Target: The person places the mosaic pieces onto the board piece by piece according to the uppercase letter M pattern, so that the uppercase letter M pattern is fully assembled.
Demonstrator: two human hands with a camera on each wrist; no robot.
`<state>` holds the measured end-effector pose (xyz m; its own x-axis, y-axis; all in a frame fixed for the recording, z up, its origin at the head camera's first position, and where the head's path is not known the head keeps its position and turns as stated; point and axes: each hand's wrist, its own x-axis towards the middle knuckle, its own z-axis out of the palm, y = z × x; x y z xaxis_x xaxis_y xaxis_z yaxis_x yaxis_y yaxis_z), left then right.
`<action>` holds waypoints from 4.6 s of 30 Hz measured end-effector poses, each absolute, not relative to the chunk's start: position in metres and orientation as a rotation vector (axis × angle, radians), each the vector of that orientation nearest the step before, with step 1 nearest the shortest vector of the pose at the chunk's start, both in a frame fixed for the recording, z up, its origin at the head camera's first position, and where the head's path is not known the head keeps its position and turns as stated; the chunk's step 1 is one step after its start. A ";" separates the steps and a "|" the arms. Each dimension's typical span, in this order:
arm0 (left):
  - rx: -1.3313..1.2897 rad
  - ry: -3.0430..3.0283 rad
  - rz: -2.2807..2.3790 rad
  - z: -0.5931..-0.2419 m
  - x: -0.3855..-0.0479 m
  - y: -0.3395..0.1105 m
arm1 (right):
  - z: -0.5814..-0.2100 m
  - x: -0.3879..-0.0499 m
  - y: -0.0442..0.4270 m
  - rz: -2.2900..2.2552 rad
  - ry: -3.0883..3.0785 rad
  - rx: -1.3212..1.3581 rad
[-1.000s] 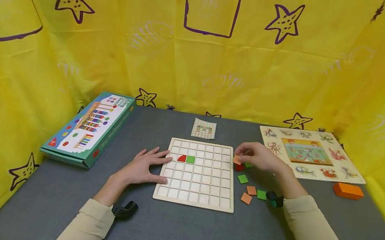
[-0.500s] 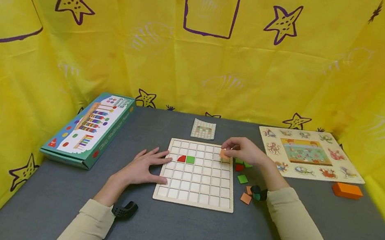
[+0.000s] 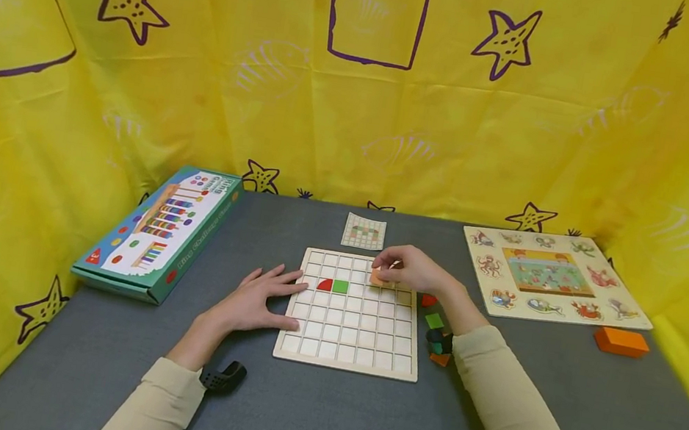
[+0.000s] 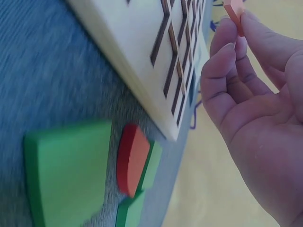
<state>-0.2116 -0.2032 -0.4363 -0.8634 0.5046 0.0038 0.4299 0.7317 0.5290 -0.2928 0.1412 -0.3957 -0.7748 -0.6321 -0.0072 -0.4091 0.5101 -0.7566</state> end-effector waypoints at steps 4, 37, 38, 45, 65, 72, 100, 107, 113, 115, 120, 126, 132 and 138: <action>0.755 2.790 0.801 -0.436 -0.211 -0.203 | -0.397 -0.294 0.131 -1.102 2.463 -0.884; 0.766 2.795 0.811 -0.438 -0.212 -0.204 | -0.403 -0.290 0.099 -0.909 2.464 -0.948; 0.765 2.794 0.811 -0.438 -0.212 -0.204 | -0.403 -0.290 0.099 -0.905 2.466 -0.948; 0.765 2.794 0.807 -0.438 -0.213 -0.204 | -0.403 -0.290 0.098 -0.868 2.479 -0.953; 0.777 2.795 0.802 -0.439 -0.213 -0.204 | -0.394 -0.292 0.107 -0.945 2.482 -0.935; 0.775 2.797 0.802 -0.439 -0.213 -0.205 | -0.384 -0.291 0.114 -0.984 2.494 -0.927; 0.781 2.796 0.805 -0.440 -0.213 -0.205 | -0.390 -0.275 0.188 -1.043 2.572 -0.872; 0.780 2.798 0.804 -0.440 -0.213 -0.205 | -0.395 -0.277 0.212 -1.062 2.572 -0.839; 0.777 2.800 0.797 -0.439 -0.213 -0.204 | -0.399 -0.278 0.230 -1.038 2.599 -0.768; 0.777 2.801 0.793 -0.439 -0.213 -0.205 | -0.400 -0.279 0.235 -1.029 2.603 -0.751; 0.769 2.801 0.788 -0.439 -0.213 -0.205 | -0.405 -0.281 0.242 -0.996 2.608 -0.751; 0.769 2.799 0.795 -0.440 -0.213 -0.205 | -0.407 -0.282 0.245 -0.957 2.619 -0.768; 0.766 2.797 0.795 -0.439 -0.213 -0.204 | -0.408 -0.281 0.247 -0.914 2.631 -0.762; 0.766 2.798 0.799 -0.439 -0.212 -0.204 | -0.410 -0.283 0.247 -0.909 2.638 -0.772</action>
<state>-0.2123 -0.2037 -0.4387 -0.8621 0.5067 0.0119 0.4365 0.7304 0.5253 -0.2828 0.2472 -0.4104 -0.8298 -0.5551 -0.0578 -0.4018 0.6660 -0.6285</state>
